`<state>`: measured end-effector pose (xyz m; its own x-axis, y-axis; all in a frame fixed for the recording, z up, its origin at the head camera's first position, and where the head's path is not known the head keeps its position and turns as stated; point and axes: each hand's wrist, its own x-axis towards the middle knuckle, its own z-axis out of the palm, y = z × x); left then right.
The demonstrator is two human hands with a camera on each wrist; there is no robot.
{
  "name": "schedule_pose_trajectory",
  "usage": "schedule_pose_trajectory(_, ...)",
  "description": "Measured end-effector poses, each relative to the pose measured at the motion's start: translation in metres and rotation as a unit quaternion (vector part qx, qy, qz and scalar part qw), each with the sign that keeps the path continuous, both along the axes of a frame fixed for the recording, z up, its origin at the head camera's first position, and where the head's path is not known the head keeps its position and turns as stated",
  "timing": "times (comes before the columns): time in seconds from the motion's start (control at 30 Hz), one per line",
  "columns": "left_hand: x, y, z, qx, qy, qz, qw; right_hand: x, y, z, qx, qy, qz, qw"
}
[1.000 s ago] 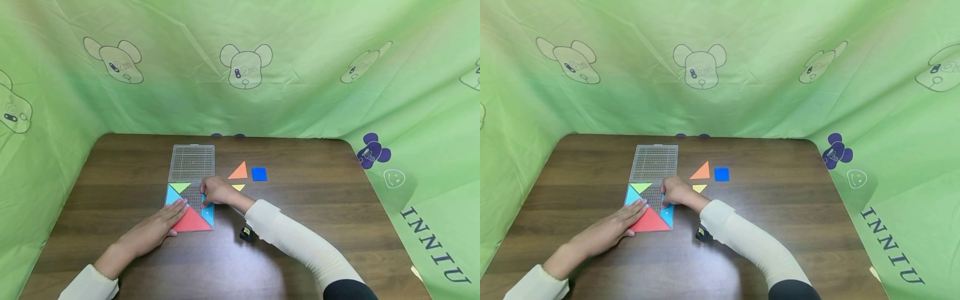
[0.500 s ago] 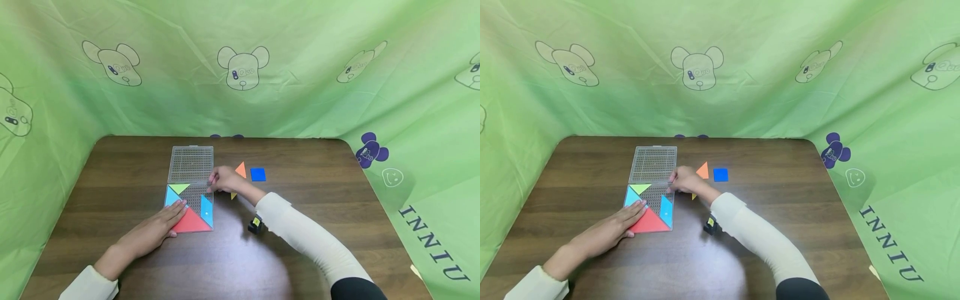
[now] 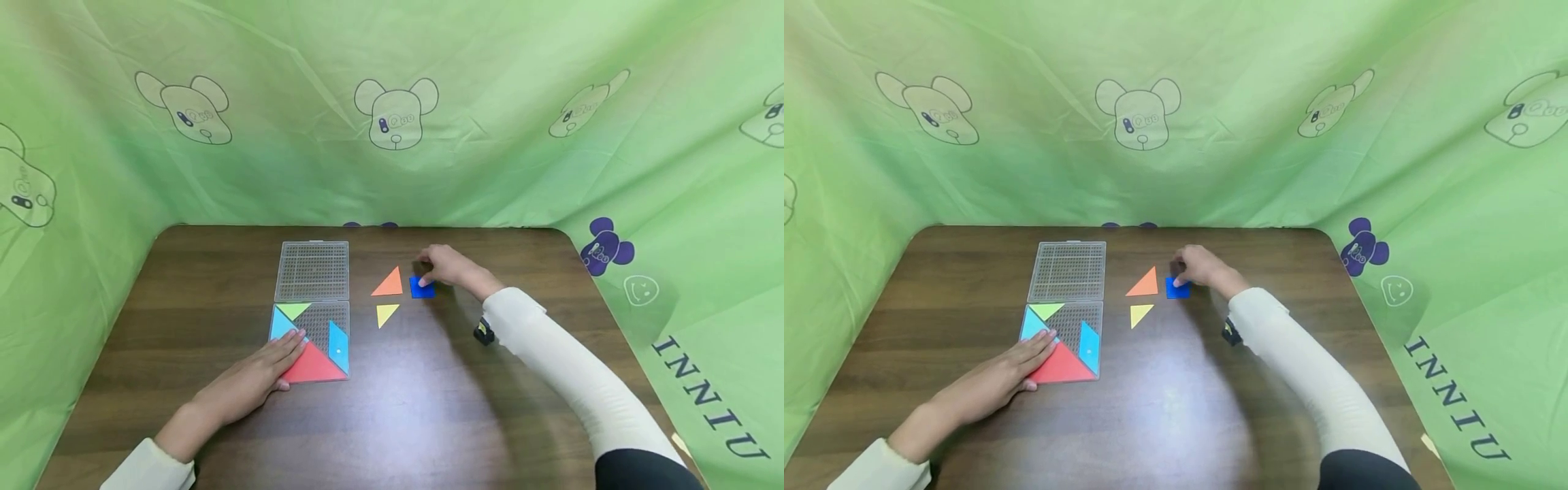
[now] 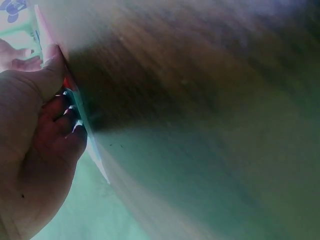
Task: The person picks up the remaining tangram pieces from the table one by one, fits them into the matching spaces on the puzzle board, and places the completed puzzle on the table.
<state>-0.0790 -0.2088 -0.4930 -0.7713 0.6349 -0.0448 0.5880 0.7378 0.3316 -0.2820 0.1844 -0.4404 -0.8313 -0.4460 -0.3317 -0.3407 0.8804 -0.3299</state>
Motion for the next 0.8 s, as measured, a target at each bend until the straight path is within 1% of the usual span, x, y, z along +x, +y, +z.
schedule_pose_trajectory(0.1, 0.001, 0.000, -0.001, 0.000, 0.001, 0.002, 1.0000, 0.002, 0.009, -0.006, -0.002, 0.005, 0.024, 0.9997)
schedule_pose_trajectory(0.2, 0.001, -0.001, -0.002, 0.003, 0.004, 0.001, 1.0000, 0.009, 0.011, -0.013, -0.008, 0.027, 0.047, 0.9985)
schedule_pose_trajectory(0.3, 0.001, -0.001, -0.002, 0.007, 0.012, 0.000, 0.9999, 0.017, 0.008, -0.017, 0.004, 0.056, 0.066, 0.9962)
schedule_pose_trajectory(0.4, 0.001, -0.002, -0.002, 0.013, 0.023, 0.000, 0.9996, 0.024, 0.005, -0.020, 0.018, 0.079, 0.071, 0.9942)
schedule_pose_trajectory(0.5, 0.001, -0.001, -0.002, 0.016, 0.035, -0.001, 0.9993, 0.026, 0.003, -0.023, 0.018, 0.096, 0.068, 0.9929)
schedule_pose_trajectory(0.6, 0.001, -0.001, -0.003, 0.012, 0.037, -0.003, 0.9993, 0.025, 0.002, -0.026, 0.007, 0.100, 0.055, 0.9934)
schedule_pose_trajectory(0.7, 0.001, -0.001, -0.004, 0.007, 0.029, -0.002, 0.9996, 0.022, 0.002, -0.028, -0.003, 0.098, 0.042, 0.9943)
schedule_pose_trajectory(0.8, 0.001, -0.001, -0.004, 0.007, 0.032, -0.005, 0.9995, 0.019, 0.002, -0.029, -0.018, 0.085, 0.021, 0.9960)
